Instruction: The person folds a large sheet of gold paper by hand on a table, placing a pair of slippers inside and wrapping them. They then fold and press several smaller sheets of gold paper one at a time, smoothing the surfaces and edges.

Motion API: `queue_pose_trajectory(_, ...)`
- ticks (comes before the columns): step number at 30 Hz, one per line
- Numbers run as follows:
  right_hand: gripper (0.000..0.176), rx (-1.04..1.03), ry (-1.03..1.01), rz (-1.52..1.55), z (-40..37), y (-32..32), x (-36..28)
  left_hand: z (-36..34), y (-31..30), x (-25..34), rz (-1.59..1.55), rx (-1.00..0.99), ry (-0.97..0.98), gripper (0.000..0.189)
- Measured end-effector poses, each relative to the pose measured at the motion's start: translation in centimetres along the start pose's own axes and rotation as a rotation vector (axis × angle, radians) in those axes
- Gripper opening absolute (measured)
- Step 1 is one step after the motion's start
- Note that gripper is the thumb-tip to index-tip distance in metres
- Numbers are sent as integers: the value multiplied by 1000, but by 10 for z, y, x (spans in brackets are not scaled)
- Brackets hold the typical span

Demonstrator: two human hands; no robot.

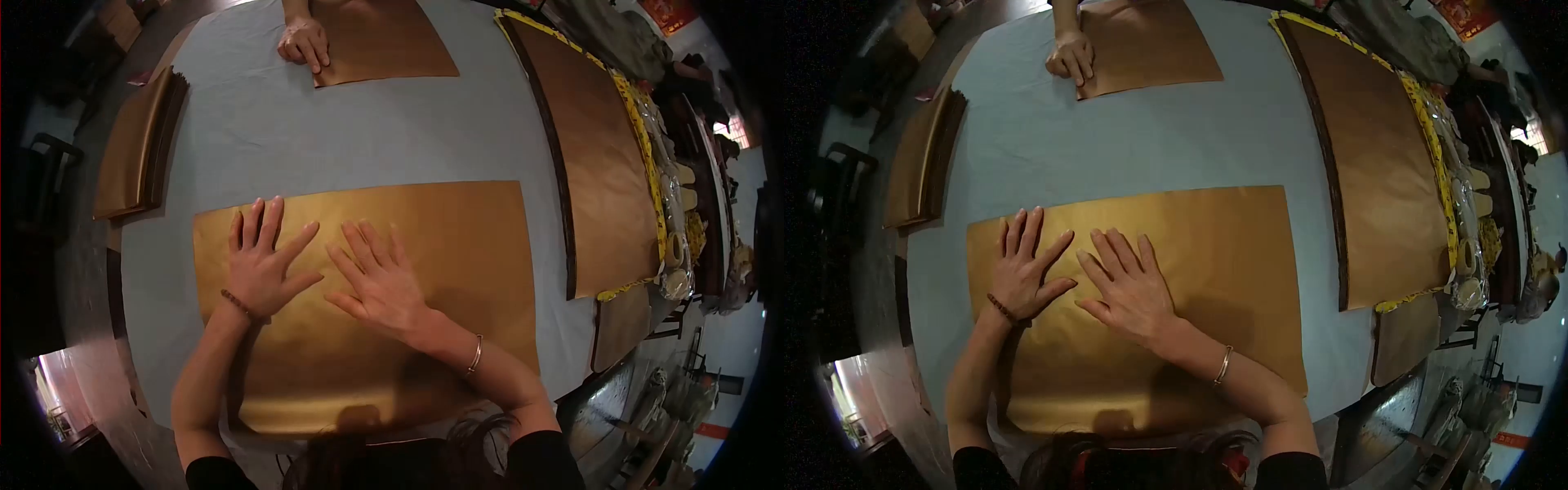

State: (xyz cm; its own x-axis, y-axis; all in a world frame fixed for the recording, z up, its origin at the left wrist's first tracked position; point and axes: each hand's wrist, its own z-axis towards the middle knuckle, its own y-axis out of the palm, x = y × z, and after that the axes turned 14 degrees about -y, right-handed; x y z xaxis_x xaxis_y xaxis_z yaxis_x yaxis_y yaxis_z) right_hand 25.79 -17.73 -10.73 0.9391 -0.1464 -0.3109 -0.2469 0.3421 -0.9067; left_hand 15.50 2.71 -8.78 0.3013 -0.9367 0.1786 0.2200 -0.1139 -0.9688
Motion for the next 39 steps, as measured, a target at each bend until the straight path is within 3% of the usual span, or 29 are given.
queue_pose_trajectory(2,69,37,-170,-58,0,17,-18,-1,0,-1,17,33,-10,60)
queue_pose_trajectory(4,68,-78,-132,60,0,0,-26,-2,1,-1,16,22,-15,59)
queue_pose_trajectory(6,67,-99,-91,-44,-7,-2,-29,-3,6,-6,31,29,-11,62)
queue_pose_trajectory(13,65,-185,-224,-52,-29,-6,-49,-8,20,-15,18,48,-21,64)
queue_pose_trajectory(18,59,-326,-396,108,-51,-10,-76,-8,20,-13,36,66,-15,65)
queue_pose_trajectory(25,64,-411,-556,198,-93,-13,-100,-9,25,-13,64,52,-39,63)
queue_pose_trajectory(30,70,-613,-700,286,-109,-21,-114,-7,24,-14,71,56,-42,63)
queue_pose_trajectory(37,73,-619,-777,416,-104,-32,-128,-10,25,-11,87,59,-50,64)
queue_pose_trajectory(39,76,-484,-685,445,-75,-26,-132,-8,26,-13,94,57,-38,65)
